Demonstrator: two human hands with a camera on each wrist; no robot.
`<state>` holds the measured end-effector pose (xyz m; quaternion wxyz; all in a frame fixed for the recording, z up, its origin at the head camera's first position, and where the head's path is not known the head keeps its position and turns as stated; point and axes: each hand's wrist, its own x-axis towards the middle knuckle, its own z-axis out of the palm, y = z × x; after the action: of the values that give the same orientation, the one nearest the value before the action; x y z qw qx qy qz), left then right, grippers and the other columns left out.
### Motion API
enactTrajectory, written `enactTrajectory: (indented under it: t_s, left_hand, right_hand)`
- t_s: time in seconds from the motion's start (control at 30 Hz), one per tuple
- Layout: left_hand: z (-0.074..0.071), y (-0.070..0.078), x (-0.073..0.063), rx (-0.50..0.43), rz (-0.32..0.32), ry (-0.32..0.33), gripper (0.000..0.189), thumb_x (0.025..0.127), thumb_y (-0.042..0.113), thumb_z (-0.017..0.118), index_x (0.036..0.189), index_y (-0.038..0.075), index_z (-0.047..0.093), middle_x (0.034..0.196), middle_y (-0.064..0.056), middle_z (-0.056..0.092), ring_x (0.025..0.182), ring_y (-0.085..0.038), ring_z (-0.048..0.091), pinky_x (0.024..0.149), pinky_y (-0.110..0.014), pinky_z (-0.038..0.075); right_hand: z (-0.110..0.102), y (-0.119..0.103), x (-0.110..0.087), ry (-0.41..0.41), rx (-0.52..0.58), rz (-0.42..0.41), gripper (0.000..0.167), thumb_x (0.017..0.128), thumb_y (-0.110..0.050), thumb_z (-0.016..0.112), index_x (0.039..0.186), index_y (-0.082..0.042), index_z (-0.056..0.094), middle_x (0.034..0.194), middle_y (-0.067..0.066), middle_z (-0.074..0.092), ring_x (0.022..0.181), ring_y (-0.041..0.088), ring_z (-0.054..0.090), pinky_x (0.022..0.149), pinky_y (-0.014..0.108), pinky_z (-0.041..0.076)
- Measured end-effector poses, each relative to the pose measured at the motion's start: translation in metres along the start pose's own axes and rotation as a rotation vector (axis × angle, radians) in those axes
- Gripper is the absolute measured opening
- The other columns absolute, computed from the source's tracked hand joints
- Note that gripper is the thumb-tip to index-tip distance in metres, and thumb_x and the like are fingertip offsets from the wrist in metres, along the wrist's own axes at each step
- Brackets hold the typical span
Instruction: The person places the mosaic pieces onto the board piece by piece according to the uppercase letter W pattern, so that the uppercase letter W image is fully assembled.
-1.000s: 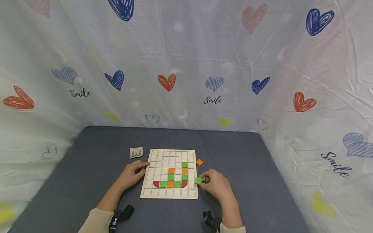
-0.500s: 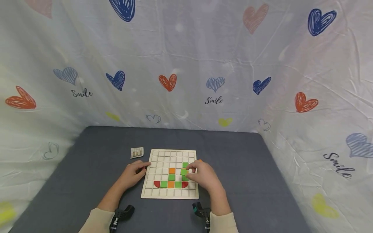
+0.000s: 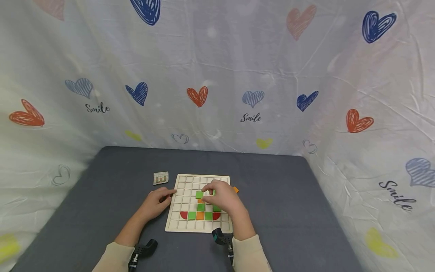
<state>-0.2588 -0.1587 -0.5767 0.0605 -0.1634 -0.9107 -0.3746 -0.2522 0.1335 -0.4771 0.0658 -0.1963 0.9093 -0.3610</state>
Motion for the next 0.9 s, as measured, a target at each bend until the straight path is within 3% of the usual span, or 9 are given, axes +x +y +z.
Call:
enactTrajectory:
  t_s: [0.2, 0.33, 0.57, 0.9]
  left_hand:
    - [-0.001, 0.002, -0.001, 0.004, -0.002, 0.002, 0.031, 0.100, 0.010, 0.062, 0.129, 0.013, 0.074, 0.082, 0.012, 0.053, 0.065, -0.007, 0.042, 0.078, -0.039, 0.031]
    - [-0.001, 0.002, 0.000, -0.003, 0.005, -0.001, 0.031, 0.101, 0.010, 0.061, 0.129, 0.012, 0.074, 0.081, 0.012, 0.051, 0.064, -0.007, 0.041, 0.078, -0.039, 0.031]
    - [0.000, -0.002, 0.001, 0.003, 0.029, 0.002, 0.031, 0.101, 0.010, 0.061, 0.129, 0.013, 0.074, 0.080, 0.013, 0.050, 0.064, -0.006, 0.040, 0.077, -0.039, 0.030]
    - [0.001, -0.004, 0.001, -0.002, 0.027, 0.007, 0.031, 0.100, 0.010, 0.060, 0.128, 0.013, 0.075, 0.081, 0.013, 0.051, 0.064, -0.006, 0.041, 0.078, -0.039, 0.031]
  right_hand:
    - [0.016, -0.010, 0.013, -0.057, -0.026, -0.018, 0.018, 0.088, -0.023, 0.082, 0.105, -0.017, 0.080, 0.075, -0.005, 0.049, 0.063, 0.010, 0.041, 0.060, 0.028, 0.036]
    - [0.030, -0.016, 0.020, -0.113, -0.060, -0.008, 0.019, 0.088, -0.023, 0.083, 0.105, -0.016, 0.081, 0.072, -0.007, 0.055, 0.061, 0.010, 0.048, 0.060, 0.028, 0.042]
    - [0.051, -0.018, 0.027, -0.194, -0.135, -0.010, 0.014, 0.088, -0.023, 0.082, 0.100, -0.015, 0.082, 0.081, -0.012, 0.068, 0.065, 0.006, 0.056, 0.065, 0.027, 0.049]
    - [0.059, -0.022, 0.028, -0.139, -0.199, 0.018, 0.011, 0.087, -0.021, 0.082, 0.095, -0.013, 0.083, 0.083, -0.008, 0.072, 0.061, 0.006, 0.056, 0.062, 0.027, 0.049]
